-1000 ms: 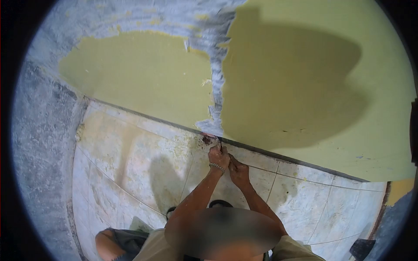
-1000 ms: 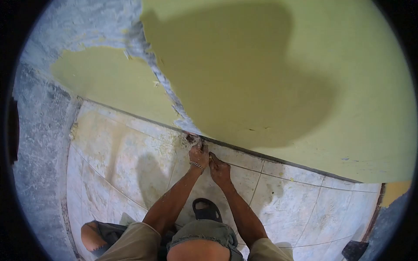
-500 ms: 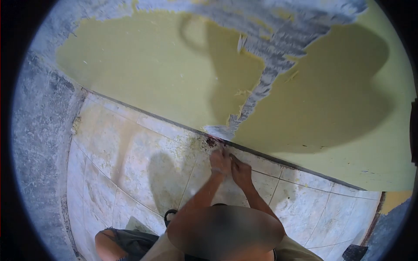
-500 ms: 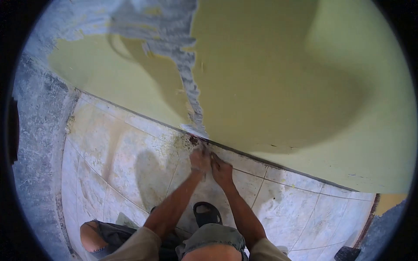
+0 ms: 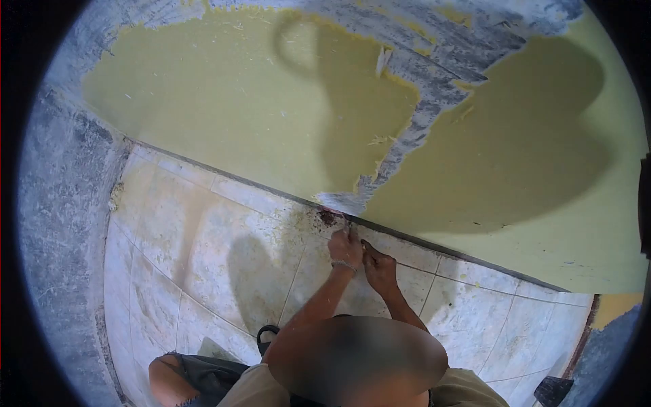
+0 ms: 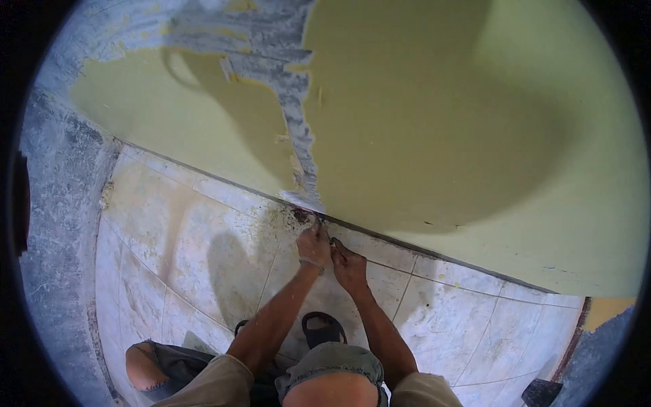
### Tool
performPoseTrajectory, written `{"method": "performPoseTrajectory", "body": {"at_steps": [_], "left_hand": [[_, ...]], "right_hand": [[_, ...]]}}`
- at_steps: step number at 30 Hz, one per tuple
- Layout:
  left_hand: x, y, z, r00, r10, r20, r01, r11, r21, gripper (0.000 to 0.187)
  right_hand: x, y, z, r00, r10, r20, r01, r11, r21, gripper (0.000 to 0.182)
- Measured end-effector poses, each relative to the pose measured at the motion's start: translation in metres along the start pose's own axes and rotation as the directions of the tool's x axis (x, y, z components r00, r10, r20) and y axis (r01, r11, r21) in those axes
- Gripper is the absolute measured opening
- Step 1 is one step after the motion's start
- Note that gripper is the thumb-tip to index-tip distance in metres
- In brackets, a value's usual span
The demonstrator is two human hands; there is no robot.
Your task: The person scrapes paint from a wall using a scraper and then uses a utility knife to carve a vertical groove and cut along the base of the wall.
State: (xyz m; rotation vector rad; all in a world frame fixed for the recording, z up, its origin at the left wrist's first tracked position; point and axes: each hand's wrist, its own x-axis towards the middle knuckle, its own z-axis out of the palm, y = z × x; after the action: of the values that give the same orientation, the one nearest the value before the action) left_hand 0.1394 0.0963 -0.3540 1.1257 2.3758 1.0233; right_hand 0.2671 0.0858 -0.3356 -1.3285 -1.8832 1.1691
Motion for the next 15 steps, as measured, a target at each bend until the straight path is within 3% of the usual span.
{"method": "performPoseTrajectory", "body": {"at_steps": [1, 2, 5, 8, 9, 11, 15], "left_hand": [[0.008, 0.004, -0.001, 0.99, -0.105, 0.095, 0.102, 0.994, 0.032, 0.016], [0.001, 0.008, -0.001, 0.989, -0.113, 0.097, 0.112, 0.993, 0.022, 0.016], [0.004, 0.013, -0.011, 0.998, -0.049, 0.046, 0.05, 0.999, -0.019, 0.024], [0.011, -0.005, 0.001, 1.0, -0.001, 0.031, 0.0, 0.999, 0.033, 0.022], [0.001, -0.001, 0.001, 0.999, -0.014, 0.035, 0.014, 1.0, 0.028, 0.022], [-0.003, 0.008, -0.008, 0.999, -0.037, 0.008, 0.037, 0.999, -0.031, 0.022], [0.017, -0.006, -0.007, 0.997, -0.044, 0.066, 0.049, 0.996, -0.074, 0.02]], "right_hand": [[0.007, 0.003, 0.001, 1.0, 0.019, 0.02, -0.02, 0.999, 0.036, 0.034], [0.008, 0.007, 0.001, 0.998, 0.038, 0.054, -0.042, 0.997, 0.066, 0.034], [-0.004, 0.013, 0.01, 0.998, -0.049, -0.041, 0.055, 0.988, 0.144, 0.032], [0.004, 0.017, 0.019, 1.0, 0.012, -0.025, -0.006, 0.979, 0.204, 0.031], [-0.001, 0.015, 0.011, 1.0, 0.018, -0.015, -0.014, 0.981, 0.194, 0.031], [0.0, 0.002, 0.004, 1.0, 0.01, 0.027, -0.009, 1.0, -0.02, 0.031], [0.016, -0.003, 0.011, 0.998, 0.052, 0.046, -0.054, 0.998, 0.038, 0.031]]}}
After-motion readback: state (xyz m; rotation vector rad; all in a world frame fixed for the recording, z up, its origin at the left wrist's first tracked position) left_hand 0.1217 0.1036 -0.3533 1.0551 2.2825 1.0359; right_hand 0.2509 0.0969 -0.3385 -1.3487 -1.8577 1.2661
